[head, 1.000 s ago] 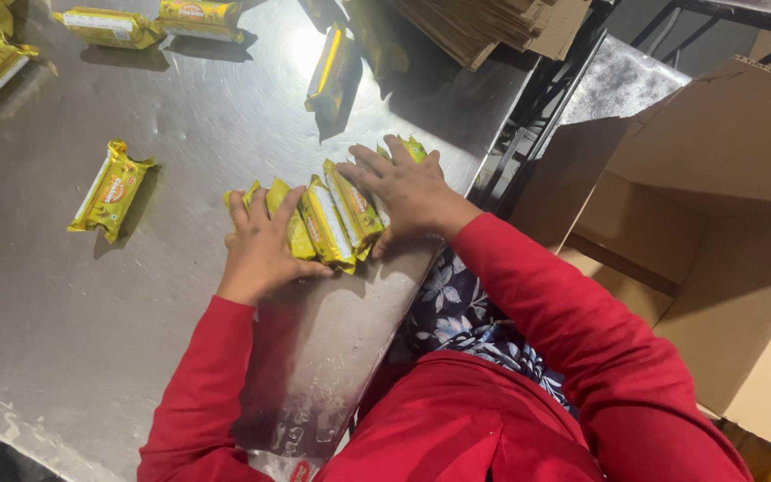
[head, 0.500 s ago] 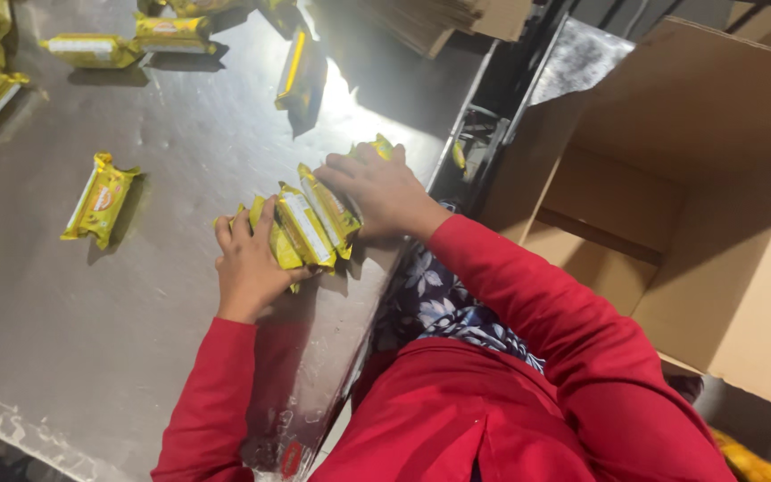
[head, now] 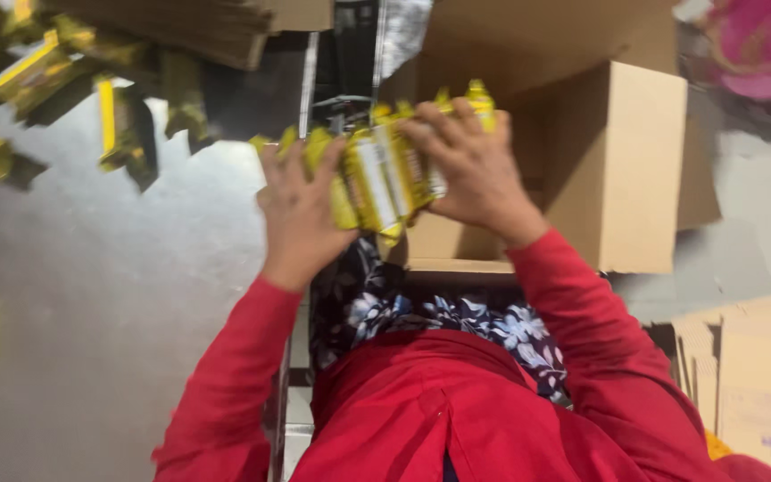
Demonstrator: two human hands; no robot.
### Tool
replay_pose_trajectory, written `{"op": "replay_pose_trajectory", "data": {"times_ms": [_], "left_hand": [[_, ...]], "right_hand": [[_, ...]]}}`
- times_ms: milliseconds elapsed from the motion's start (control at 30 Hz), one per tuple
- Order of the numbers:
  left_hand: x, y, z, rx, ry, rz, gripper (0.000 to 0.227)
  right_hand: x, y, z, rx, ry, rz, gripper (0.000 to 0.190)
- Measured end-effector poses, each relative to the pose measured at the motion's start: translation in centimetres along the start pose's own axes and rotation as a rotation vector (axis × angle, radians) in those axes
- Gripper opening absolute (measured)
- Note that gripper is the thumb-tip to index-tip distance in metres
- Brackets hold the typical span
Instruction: The person packs yellow snack packets into a cardboard box. They gather packets from a metal table, arrange them in rows inside the box, and then close the box flaps. The process is repeated for multiple boxes.
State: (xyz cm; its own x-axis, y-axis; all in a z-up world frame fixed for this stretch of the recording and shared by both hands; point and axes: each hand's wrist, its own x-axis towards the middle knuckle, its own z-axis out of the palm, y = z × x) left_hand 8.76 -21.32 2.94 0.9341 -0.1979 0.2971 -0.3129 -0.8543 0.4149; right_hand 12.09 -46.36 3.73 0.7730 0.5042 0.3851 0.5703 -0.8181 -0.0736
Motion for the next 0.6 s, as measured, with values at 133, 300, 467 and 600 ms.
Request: {"op": "replay_pose_trajectory", "data": {"times_ms": [133, 300, 467, 600], "left_hand": [[4.6, 5.3, 7.6, -0.033, -0.114, 0.158, 0.107], [5.4, 8.5, 17.3, -0.005, -0.34, 0.208, 0.111], [3.3, 6.5, 24.6, 0.155, -0.614, 0.276, 0.126], [2.7, 5.2, 25.6, 0.249, -0.927, 0.22, 0.111]], "right_hand": [[-6.7, 5.8, -1.6, -0.089, -0.01, 0.233, 0.095], [-13.3, 9.9, 2.3, -0.129, -0.15, 0.465, 0.106], [-17.9, 11.5, 10.9, 0.05, -0.475, 0.53, 0.12], [-18.7, 14.3, 14.2, 0.221, -0.801, 0.641, 0.119]]}}
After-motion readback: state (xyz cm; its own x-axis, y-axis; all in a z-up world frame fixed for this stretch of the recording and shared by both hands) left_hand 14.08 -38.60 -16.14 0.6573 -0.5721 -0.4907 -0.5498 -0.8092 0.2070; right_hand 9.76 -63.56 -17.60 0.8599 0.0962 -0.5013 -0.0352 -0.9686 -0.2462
